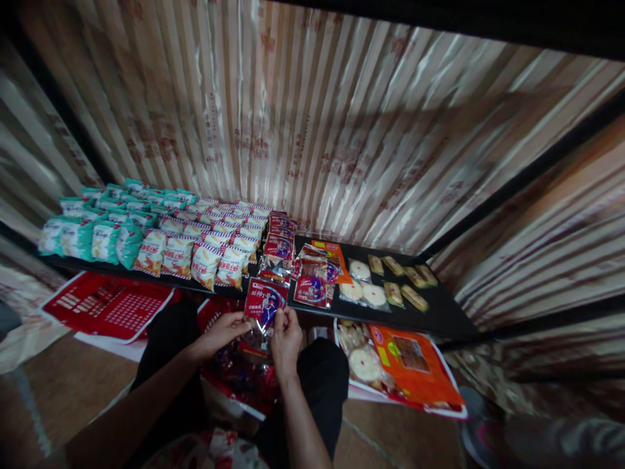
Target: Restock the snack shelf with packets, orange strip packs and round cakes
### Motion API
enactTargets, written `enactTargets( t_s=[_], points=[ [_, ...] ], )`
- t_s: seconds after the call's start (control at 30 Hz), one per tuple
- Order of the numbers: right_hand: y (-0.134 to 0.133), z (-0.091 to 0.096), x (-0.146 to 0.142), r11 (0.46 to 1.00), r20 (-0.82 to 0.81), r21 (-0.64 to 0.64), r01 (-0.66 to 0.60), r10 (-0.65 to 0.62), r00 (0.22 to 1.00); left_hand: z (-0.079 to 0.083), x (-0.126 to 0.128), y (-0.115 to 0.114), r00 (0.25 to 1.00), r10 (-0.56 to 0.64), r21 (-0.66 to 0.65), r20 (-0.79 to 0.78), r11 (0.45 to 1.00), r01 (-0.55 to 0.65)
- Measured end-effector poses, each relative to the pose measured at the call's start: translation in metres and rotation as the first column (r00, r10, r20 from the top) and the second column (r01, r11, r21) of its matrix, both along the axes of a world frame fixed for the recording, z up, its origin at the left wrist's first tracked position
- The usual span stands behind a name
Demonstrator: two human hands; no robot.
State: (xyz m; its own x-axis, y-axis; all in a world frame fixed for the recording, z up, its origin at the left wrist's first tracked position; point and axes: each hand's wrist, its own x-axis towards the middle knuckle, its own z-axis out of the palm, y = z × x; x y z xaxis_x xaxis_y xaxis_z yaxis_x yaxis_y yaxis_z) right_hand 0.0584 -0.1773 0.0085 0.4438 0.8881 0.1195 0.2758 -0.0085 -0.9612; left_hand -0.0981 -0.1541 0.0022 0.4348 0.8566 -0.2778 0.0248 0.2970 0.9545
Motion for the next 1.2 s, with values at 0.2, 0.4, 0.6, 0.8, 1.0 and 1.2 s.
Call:
enactTargets(
  t_s=[0.2, 0.4, 0.6, 0.8, 1.0, 1.2],
  points=[
    [0.0, 0.003, 0.005, 1.0, -0.059, -0.024, 0.015, -0.016, 0.998, -0.001, 0.011, -0.001, 0.997, 0.065, 0.049, 0.037, 0.997, -0.066],
    [-0.002, 0.006, 0.005, 0.999, -0.055, -0.014, 0.047, -0.048, 0.997, 0.001, 0.015, -0.003, 0.994, 0.102, 0.067, 0.03, 0.992, -0.104],
    [0.0, 0.006, 0.005, 1.0, -0.109, -0.019, 0.024, -0.026, 0.994, 0.005, 0.017, -0.003, 0.991, 0.136, 0.079, -0.005, 0.988, -0.135],
    [0.008, 0.007, 0.012, 1.0, -0.083, -0.011, 0.021, -0.022, 0.996, 0.014, 0.021, 0.001, 0.988, 0.156, 0.101, 0.022, 0.982, -0.157],
    [0.014, 0.013, 0.015, 1.0, -0.094, 0.021, -0.009, 0.011, 0.996, 0.021, 0.027, 0.009, 0.978, 0.205, 0.082, 0.03, 0.975, -0.207],
    [0.013, 0.014, 0.015, 0.998, -0.134, 0.01, -0.058, 0.058, 0.989, 0.018, 0.033, 0.015, 0.963, 0.266, 0.088, 0.027, 0.959, -0.268]
  ],
)
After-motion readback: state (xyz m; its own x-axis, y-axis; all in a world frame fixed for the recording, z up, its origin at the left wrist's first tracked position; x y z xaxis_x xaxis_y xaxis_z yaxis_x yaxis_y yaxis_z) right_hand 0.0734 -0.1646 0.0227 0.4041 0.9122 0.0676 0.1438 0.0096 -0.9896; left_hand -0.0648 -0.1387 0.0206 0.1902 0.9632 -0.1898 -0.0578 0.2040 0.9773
